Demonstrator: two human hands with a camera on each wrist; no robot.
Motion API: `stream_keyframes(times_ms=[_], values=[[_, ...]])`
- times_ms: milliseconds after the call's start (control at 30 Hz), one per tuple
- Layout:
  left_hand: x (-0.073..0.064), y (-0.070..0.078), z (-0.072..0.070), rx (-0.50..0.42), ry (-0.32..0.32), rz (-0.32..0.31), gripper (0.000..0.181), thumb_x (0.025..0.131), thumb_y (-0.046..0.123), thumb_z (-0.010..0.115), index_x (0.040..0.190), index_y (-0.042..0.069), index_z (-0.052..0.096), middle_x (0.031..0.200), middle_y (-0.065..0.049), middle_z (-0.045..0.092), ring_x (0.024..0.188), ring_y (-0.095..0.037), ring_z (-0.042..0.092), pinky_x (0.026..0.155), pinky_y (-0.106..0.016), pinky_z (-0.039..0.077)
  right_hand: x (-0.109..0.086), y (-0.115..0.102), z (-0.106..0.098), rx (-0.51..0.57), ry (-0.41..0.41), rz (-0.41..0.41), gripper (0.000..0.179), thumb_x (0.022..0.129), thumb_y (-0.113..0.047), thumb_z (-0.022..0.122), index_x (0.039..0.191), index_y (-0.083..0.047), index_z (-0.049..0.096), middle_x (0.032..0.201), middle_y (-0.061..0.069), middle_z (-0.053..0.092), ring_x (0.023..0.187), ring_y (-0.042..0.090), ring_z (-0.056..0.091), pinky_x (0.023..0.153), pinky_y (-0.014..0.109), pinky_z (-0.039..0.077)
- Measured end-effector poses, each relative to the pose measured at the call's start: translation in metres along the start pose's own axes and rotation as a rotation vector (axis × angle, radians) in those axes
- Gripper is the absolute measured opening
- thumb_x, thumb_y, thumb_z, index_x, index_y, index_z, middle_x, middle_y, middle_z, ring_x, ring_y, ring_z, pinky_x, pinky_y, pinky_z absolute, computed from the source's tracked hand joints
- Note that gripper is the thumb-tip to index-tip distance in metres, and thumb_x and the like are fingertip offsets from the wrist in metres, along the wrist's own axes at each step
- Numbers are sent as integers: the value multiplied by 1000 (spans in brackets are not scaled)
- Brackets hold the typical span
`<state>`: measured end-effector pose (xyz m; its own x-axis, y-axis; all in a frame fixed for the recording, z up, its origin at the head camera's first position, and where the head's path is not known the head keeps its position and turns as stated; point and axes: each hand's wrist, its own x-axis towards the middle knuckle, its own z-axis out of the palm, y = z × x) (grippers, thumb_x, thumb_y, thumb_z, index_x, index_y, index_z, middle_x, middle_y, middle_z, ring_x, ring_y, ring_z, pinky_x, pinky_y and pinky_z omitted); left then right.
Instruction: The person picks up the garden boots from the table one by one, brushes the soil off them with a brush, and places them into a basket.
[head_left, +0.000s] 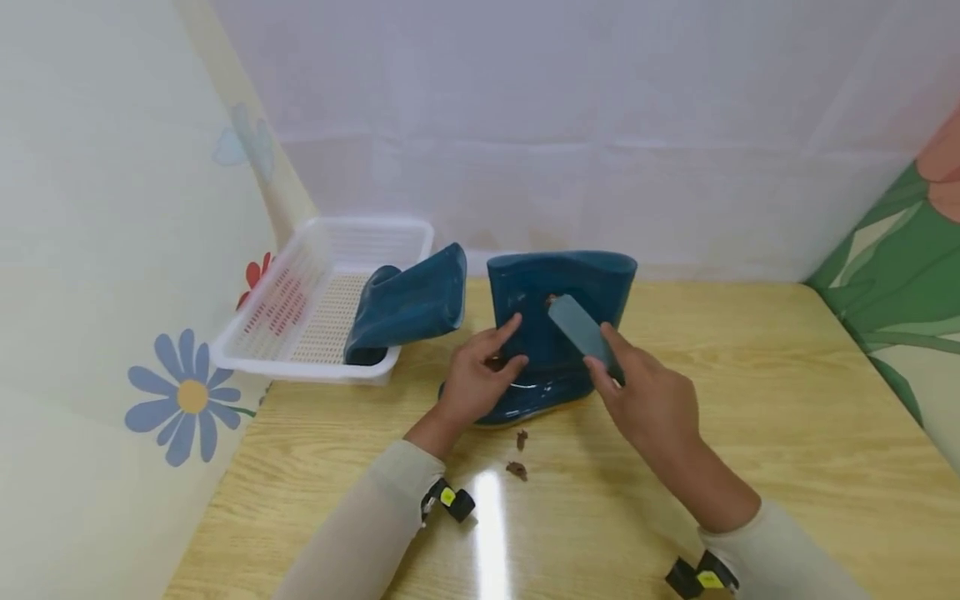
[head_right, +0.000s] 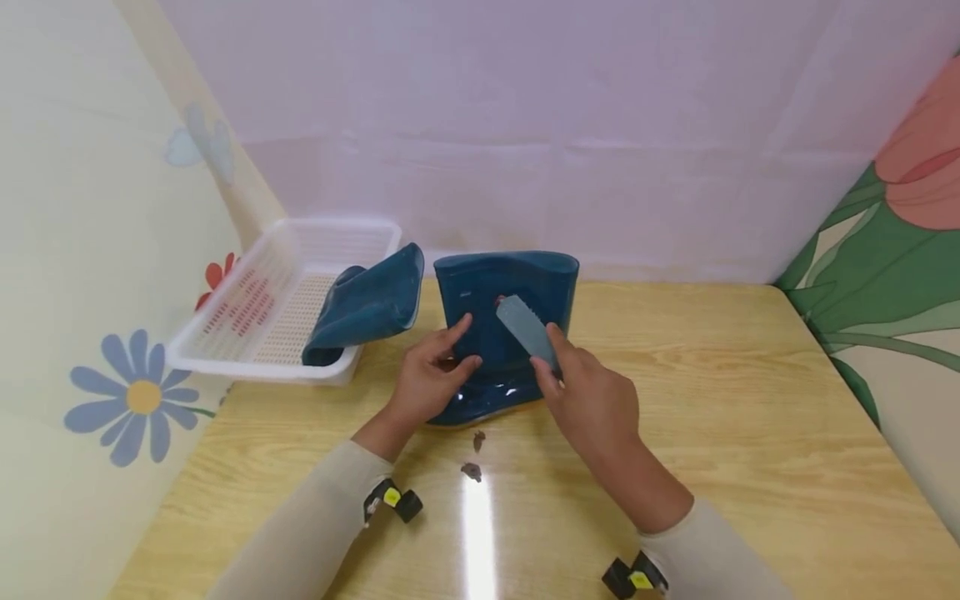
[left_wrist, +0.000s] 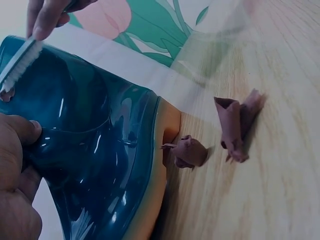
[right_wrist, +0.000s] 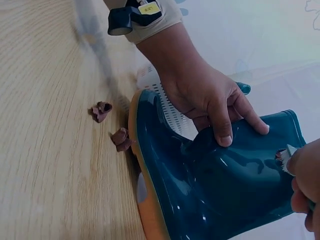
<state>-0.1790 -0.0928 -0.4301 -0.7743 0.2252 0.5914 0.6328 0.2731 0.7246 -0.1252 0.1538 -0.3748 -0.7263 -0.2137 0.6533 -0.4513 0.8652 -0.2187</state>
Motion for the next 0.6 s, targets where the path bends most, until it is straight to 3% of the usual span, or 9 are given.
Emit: stream_keyframes(times_ms=[300,400,600], values=[[1,0,1,6,3,-43,60,92,3,76,147,14,56,126,-10,68,91,-18,63,72,-30,56,-8,5,-7,22,-29,62,55,89,-28,80,136,-4,65,96,24,74,54,23,59,40,36,40],[1,0,2,0,-5,-34,60,92,3,76,147,14,56,124,-10,68,90,-17,63,72,-30,57,-7,2,-5,31,-1,22,54,93,-33,77,136,-3,65,89,23,73,52,23,57,40,34,38],[-1,3,0,2,-12,-47,61,92,3,76,148,14,55,125,-11,68,92,-17,64,74,-30,57,-3,-4,2,-1,25,-73,54,91,-30,79,134,-2,65,80,21,71,43,18,47,37,31,31]])
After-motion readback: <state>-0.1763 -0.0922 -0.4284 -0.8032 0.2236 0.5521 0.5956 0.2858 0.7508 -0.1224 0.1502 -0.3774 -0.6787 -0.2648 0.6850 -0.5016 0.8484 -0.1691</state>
